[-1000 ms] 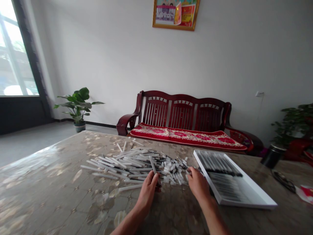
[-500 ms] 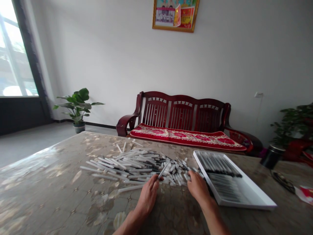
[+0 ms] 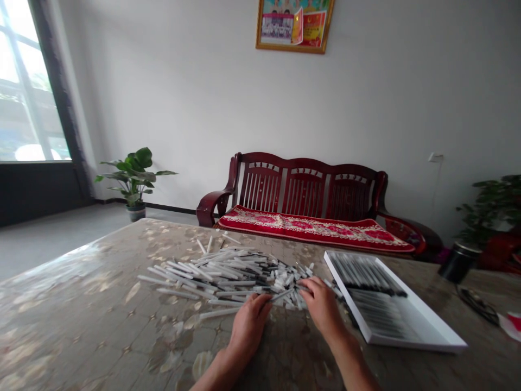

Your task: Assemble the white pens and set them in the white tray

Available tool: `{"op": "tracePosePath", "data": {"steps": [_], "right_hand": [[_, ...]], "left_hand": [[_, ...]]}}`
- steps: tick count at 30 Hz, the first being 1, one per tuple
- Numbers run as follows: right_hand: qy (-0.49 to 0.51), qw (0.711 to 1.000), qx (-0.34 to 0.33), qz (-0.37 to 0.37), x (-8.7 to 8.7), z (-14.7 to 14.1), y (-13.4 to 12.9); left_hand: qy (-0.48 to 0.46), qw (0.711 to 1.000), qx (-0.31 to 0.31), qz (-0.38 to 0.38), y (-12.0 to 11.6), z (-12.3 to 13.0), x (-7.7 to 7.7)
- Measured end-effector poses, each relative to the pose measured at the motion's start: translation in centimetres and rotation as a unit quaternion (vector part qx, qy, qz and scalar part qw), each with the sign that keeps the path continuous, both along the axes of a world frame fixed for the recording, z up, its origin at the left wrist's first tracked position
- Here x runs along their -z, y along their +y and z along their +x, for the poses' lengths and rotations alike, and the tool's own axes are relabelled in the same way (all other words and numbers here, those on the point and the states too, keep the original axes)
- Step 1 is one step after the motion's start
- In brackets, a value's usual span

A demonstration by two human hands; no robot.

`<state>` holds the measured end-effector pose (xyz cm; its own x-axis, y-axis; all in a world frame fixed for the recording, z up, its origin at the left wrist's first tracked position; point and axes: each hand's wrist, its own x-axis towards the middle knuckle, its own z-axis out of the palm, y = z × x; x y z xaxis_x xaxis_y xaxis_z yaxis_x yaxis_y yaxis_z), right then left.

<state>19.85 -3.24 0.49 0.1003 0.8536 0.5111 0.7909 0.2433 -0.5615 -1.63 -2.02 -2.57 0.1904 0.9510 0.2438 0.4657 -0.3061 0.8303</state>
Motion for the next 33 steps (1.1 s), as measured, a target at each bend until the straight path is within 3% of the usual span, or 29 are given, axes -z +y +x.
{"op": "tracePosePath", "data": {"steps": [10,16,26,33], "right_hand": [[-0.056,0.996,-0.058,0.045,0.1,-1.0,-0.5],[-0.081,0.996,-0.002,0.029,0.3,-0.6,-0.6],[-0.093,0.991,-0.072,0.059,0.7,-1.1,-0.5],[-0.076,0.993,-0.095,0.006,-0.1,-1.4,-0.8]], "left_hand": [[-0.002,1.0,-0.002,-0.002,-0.1,-0.1,-0.2],[0.007,1.0,-0.004,-0.004,0.0,-0.2,-0.3],[0.009,1.0,0.01,0.0,0.0,-0.4,-0.5],[0.049,0.997,0.02,0.051,0.1,-0.7,-0.1]]}}
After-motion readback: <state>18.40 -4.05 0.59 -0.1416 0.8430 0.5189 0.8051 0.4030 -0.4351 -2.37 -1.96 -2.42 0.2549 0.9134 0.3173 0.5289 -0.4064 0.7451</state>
